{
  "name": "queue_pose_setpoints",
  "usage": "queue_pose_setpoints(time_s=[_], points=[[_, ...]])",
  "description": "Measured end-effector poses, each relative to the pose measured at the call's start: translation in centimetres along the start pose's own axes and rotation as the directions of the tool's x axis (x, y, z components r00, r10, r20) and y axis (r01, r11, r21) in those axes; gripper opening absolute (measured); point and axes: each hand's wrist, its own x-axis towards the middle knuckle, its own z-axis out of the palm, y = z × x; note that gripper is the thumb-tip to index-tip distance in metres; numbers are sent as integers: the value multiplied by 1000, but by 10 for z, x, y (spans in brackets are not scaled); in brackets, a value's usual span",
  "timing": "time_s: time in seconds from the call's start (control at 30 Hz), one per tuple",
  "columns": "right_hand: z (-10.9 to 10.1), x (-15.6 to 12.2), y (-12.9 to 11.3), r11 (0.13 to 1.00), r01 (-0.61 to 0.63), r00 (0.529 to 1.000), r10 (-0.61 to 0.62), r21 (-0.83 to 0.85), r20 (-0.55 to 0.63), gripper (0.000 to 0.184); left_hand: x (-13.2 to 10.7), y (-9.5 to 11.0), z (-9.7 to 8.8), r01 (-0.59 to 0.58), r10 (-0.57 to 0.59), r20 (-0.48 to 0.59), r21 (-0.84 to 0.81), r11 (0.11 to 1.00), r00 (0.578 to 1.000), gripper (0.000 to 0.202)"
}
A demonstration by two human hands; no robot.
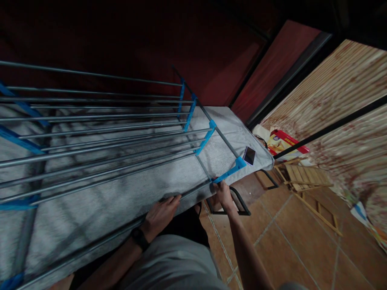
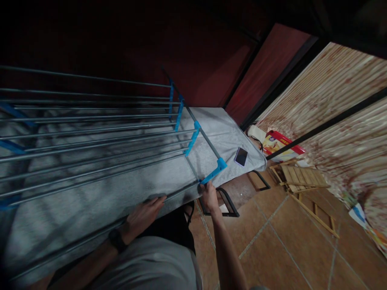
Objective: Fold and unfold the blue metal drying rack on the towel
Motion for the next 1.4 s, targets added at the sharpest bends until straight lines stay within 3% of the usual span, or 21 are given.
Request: queue_pose_setpoints(time_s=[0.33, 0.67, 1.0, 1.23, 1.4], points=[[-11, 2, 3, 997, 63, 989, -56, -46, 136, 20, 0, 2, 1, 2, -1, 5, -5, 1000, 1000, 41], [-12, 1, 8, 987, 121, 982, -104, -104, 156, 28, -2, -3, 6, -22, 22, -9, -4, 1000, 1000, 41], [-14, 6, 15, 970, 172, 974, -141, -173, 179, 36, -7, -9, 16, -80, 83, -100, 31, 996, 992, 39], [-17, 7, 16, 968, 188, 967, -152, -167, 204, 38, -9, -9, 15, -77, 80, -84, 31, 997, 993, 41], [-17, 6, 16, 968, 191, 966, -157, -161, 205, 38, -11, -7, 15, -53, 53, -155, 6, 999, 987, 40]])
